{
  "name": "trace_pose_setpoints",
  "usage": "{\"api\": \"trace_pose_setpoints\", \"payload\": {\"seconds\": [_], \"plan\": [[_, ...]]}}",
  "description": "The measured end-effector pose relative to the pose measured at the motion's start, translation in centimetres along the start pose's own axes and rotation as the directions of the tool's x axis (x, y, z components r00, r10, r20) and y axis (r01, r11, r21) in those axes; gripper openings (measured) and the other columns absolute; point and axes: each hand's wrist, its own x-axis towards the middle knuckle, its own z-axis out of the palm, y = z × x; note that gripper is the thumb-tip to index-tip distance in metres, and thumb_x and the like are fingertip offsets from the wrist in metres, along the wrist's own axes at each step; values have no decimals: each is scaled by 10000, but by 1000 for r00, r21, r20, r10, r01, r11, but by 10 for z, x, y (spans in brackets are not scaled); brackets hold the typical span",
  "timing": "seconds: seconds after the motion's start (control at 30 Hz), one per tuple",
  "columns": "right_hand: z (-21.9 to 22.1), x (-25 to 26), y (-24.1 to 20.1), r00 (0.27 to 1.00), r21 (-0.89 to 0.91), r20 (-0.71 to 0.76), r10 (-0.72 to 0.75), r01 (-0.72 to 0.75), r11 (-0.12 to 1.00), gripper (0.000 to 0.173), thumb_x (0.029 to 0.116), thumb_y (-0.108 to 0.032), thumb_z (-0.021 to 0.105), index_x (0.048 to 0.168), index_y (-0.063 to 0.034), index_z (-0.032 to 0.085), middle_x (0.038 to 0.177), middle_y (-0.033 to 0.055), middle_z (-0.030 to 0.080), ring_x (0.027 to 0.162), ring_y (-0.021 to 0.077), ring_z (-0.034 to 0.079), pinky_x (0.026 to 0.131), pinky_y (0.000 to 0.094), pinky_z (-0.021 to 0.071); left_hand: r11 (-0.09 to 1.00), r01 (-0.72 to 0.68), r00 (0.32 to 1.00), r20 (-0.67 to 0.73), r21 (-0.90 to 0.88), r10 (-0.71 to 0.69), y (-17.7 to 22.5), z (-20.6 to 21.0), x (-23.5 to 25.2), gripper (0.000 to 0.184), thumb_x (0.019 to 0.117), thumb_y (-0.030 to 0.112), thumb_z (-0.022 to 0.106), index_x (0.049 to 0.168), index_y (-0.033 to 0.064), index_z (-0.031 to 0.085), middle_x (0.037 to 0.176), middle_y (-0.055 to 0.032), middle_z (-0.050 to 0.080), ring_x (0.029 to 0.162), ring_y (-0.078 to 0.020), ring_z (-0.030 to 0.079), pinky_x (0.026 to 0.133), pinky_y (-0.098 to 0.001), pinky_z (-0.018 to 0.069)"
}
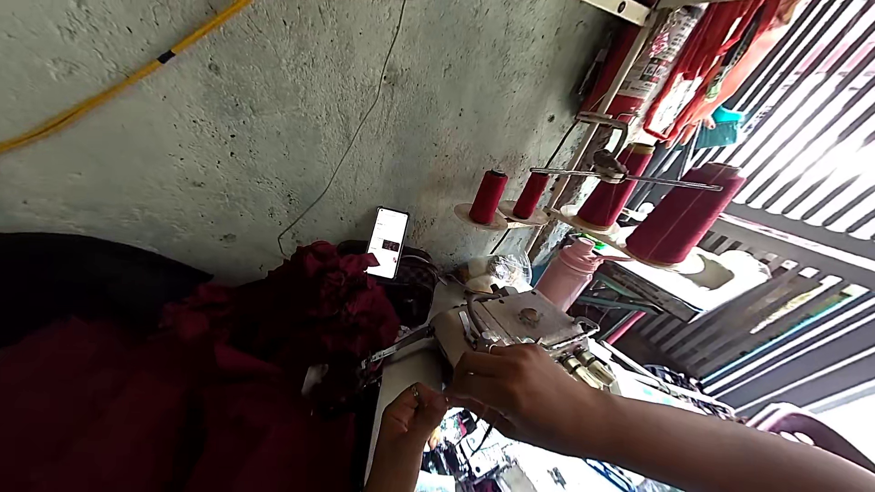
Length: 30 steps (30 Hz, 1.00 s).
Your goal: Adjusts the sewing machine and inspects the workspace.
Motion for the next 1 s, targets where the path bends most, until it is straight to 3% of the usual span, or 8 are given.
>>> {"api": "trace_pose_setpoints", "payload": {"seconds": [0.2, 0.43, 0.63, 0.77, 0.83, 0.93, 1.0], "plan": [[0, -2, 2, 1000, -10, -21, -14, 14, 1000, 239, 988, -245, 562, 836, -137, 712, 781, 8, 656, 609, 138, 604, 461, 272, 432, 998, -17, 999, -42, 58, 19, 0, 0, -1, 155, 956, 95, 617, 877, 174, 725, 742, 111, 660, 605, 52, 549, 582, -134, 467], [6, -3, 0, 996, -99, -85, -26, 17, 995, 265, 957, -252, 566, 738, -128, 648, 709, 13, 601, 559, 146, 558, 427, 279, 385, 995, -49, 988, -140, 86, 60, 2, 6, -2, 191, 950, 18, 606, 902, 133, 752, 823, 77, 726, 712, 20, 634, 690, -161, 528], [10, -1, -5, 993, -156, -101, -56, 39, 987, 265, 960, -214, 554, 715, -133, 615, 686, 10, 568, 528, 145, 514, 418, 277, 355, 993, -91, 989, -106, 73, 99, 1, 5, -2, 206, 983, 70, 593, 922, 191, 748, 862, 112, 726, 761, 40, 641, 734, -154, 535], [13, -2, -6, 991, -188, -114, -64, 42, 981, 282, 967, -206, 532, 698, -139, 577, 667, 6, 531, 518, 141, 492, 413, 272, 332, 996, -63, 995, -77, 56, 68, 0, 4, -2, 203, 997, 65, 559, 923, 179, 710, 866, 99, 714, 787, 14, 648, 773, -185, 546], [10, -2, -6, 990, -197, -122, -71, 46, 979, 282, 1005, -249, 509, 753, -148, 585, 701, 4, 552, 533, 138, 496, 425, 269, 333, 998, -41, 996, -83, 43, 44, -1, 3, -3, 191, 993, 61, 551, 926, 171, 693, 862, 96, 699, 796, -5, 658, 794, -211, 562], [8, -3, -9, 989, -218, -129, -73, 43, 975, 272, 1066, -277, 484, 959, -136, 690, 795, 13, 635, 560, 144, 527, 456, 263, 375, 1000, 0, 994, -112, 17, 2, 0, 5, -3, 199, 983, 44, 546, 905, 164, 685, 843, 87, 700, 782, -18, 665, 792, -222, 570], [9, -3, -9, 987, -221, -135, -83, 52, 974, 246, 1044, -197, 499, 933, -135, 710, 785, 6, 647, 558, 133, 522, 458, 258, 370, 1000, 10, 994, -109, 2, -10, 1, 6, -4, 233, 984, 23, 529, 892, 167, 687, 832, 91, 709, 753, -1, 658, 762, -197, 561]]}}
